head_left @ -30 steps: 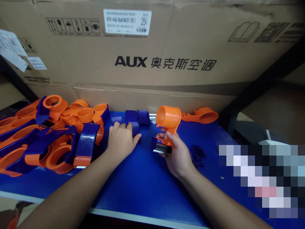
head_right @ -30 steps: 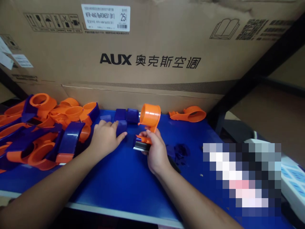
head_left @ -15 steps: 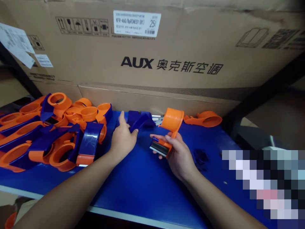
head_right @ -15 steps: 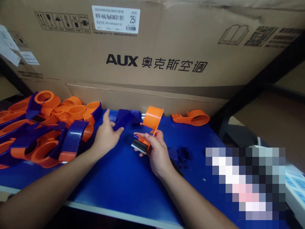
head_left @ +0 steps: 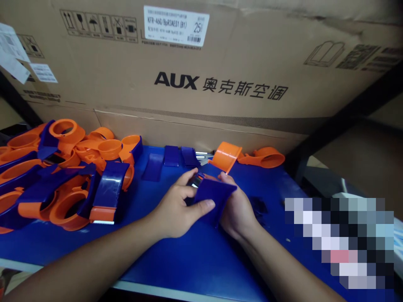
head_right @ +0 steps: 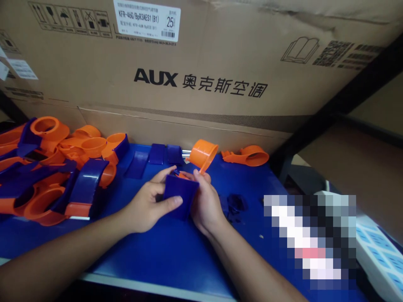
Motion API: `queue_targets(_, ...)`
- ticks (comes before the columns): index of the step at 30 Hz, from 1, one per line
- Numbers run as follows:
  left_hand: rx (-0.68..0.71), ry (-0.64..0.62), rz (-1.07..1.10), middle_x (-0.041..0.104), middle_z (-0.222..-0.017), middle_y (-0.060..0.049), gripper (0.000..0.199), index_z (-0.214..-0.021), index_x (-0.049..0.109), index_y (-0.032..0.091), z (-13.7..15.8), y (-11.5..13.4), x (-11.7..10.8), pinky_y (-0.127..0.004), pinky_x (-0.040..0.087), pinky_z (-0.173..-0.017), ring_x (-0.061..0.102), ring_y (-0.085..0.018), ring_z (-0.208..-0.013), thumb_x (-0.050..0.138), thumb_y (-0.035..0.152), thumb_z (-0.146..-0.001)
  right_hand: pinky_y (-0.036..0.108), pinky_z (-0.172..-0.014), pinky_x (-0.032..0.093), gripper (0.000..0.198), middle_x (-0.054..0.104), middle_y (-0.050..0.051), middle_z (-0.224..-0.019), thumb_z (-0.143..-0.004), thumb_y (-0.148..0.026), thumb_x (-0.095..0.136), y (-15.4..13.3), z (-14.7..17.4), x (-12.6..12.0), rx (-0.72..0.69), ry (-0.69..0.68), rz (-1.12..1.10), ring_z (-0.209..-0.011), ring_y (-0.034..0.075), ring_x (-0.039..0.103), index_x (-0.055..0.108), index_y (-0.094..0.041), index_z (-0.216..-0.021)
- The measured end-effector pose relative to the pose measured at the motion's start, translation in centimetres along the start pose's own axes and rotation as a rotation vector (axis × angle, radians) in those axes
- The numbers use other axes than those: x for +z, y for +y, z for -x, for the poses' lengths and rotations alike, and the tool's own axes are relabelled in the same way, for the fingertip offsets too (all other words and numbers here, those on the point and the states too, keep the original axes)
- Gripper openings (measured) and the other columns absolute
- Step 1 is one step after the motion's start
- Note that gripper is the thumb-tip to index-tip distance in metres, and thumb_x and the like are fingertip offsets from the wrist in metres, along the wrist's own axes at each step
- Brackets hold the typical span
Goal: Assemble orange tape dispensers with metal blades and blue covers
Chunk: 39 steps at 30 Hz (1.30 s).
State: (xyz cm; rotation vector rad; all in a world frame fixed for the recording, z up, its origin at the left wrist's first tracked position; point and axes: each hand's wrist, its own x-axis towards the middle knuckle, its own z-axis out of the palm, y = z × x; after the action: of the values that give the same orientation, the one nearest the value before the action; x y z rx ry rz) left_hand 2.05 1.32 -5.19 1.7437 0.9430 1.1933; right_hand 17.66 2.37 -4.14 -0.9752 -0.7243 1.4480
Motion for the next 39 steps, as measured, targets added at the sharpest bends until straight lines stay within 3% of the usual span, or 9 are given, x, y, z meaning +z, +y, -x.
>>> queue_targets(3, 0.068, -0.126, -0.188, 0.063, -0.151, -0.007, 0.014, -0.103, 0.085, 0.027, 0.2, -0.3, 0.4, -0.056, 0.029, -0.134, 0.04, -0.03, -0.157, 0.076, 0.029, -0.093, 0.04, -0.095, 0.061, 0.03, 0.08, 0.004, -0.107, -0.088, -0.05, 0.078, -0.1, 0.4, 0.1, 0.023, -0.061, -0.032, -0.106, 0.026, 0.076, 0.067, -0.025, -0.1)
queue_targets(6, 0.152, -0.091, -0.281, 0.066, -0.144, -0.009, 0.016, -0.103, 0.085, 0.028, 0.4, -0.7, 0.7, -0.057, 0.026, -0.135, 0.033, -0.029, -0.16, 0.076, 0.035, -0.093, 0.041, -0.1, 0.059, 0.026, 0.08, 0.004, -0.113, -0.088, -0.045, 0.08, -0.3, 1.0, 0.3, 0.025, -0.104, -0.011, -0.114, 0.026, 0.075, 0.068, -0.026, -0.1)
queue_targets(13, 0.286, 0.051, -0.353, 0.039, -0.165, -0.012, 0.03, -0.111, 0.084, 0.029, 1.0, -1.1, 0.6, -0.057, 0.04, -0.128, 0.039, -0.033, -0.157, 0.079, 0.016, -0.085, 0.029, -0.079, 0.059, 0.022, 0.079, 0.002, -0.097, -0.089, -0.039, 0.081, -1.3, 1.2, 0.0, 0.056, -0.233, 0.023, -0.085, 0.018, 0.074, 0.067, -0.023, -0.094)
queue_targets(16, 0.31, 0.061, -0.321, 0.038, -0.165, -0.012, 0.039, -0.116, 0.082, 0.028, 0.6, -0.9, 0.0, -0.053, 0.046, -0.124, 0.049, -0.032, -0.15, 0.075, 0.007, -0.083, 0.027, -0.074, 0.058, 0.033, 0.078, 0.001, -0.1, -0.084, -0.035, 0.086, -1.3, 0.8, 0.0, 0.01, -0.186, 0.024, -0.081, 0.015, 0.073, 0.064, -0.026, -0.108)
queue_targets(22, 0.239, 0.167, -0.22, 0.059, -0.147, -0.01, 0.017, -0.106, 0.084, 0.027, -0.6, 0.9, -1.9, -0.047, 0.055, -0.115, 0.069, -0.023, -0.121, 0.075, 0.022, -0.092, 0.042, -0.098, 0.058, 0.106, 0.058, 0.006, -0.148, -0.07, -0.037, 0.094, -1.5, -1.0, -1.5, -0.277, 0.067, 0.156, -0.12, 0.025, 0.071, 0.027, -0.044, -0.152)
queue_targets(26, 0.178, 0.041, -0.295, 0.069, -0.131, -0.009, 0.012, -0.101, 0.085, 0.027, -1.1, 2.3, -3.8, -0.046, 0.055, -0.112, 0.069, -0.024, -0.118, 0.075, 0.028, -0.094, 0.06, -0.12, 0.041, 0.12, 0.027, 0.012, -0.172, -0.064, -0.044, 0.098, -3.2, -1.7, -3.7, -0.866, 0.183, 0.694, -0.151, 0.04, 0.044, 0.026, -0.042, -0.16)
queue_targets(30, 0.113, -0.171, -0.382, 0.073, -0.123, -0.007, 0.012, -0.088, 0.085, 0.029, -1.1, 3.5, -5.7, -0.045, 0.053, -0.114, 0.065, -0.026, -0.127, 0.074, 0.028, -0.094, 0.068, -0.124, 0.027, 0.114, 0.044, 0.013, -0.167, -0.067, -0.055, 0.095, -4.5, -1.3, -4.4, -1.094, -0.071, 1.227, -0.153, 0.049, 0.04, 0.038, -0.038, -0.163)
queue_targets(34, 0.096, -0.319, -0.384, 0.073, -0.123, -0.003, 0.01, -0.087, 0.084, 0.03, -0.6, 4.6, -6.5, -0.041, 0.054, -0.11, 0.067, -0.023, -0.122, 0.076, 0.028, -0.093, 0.068, -0.116, 0.037, 0.1, 0.057, 0.013, -0.159, -0.076, -0.06, 0.087, -4.4, -0.2, -3.5, -0.988, -0.38, 1.426, -0.143, 0.047, 0.054, 0.042, -0.039, -0.163)
queue_targets(39, 0.108, -0.414, -0.375, 0.072, -0.113, -0.004, 0.009, -0.089, 0.083, 0.03, 0.0, 5.7, -6.4, -0.035, 0.058, -0.1, 0.069, -0.021, -0.112, 0.075, 0.028, -0.094, 0.063, -0.108, 0.051, 0.088, 0.058, 0.007, -0.16, -0.09, -0.052, 0.073, -3.4, 0.9, -2.7, -0.797, -0.667, 1.387, -0.138, 0.041, 0.062, 0.03, -0.046, -0.167)
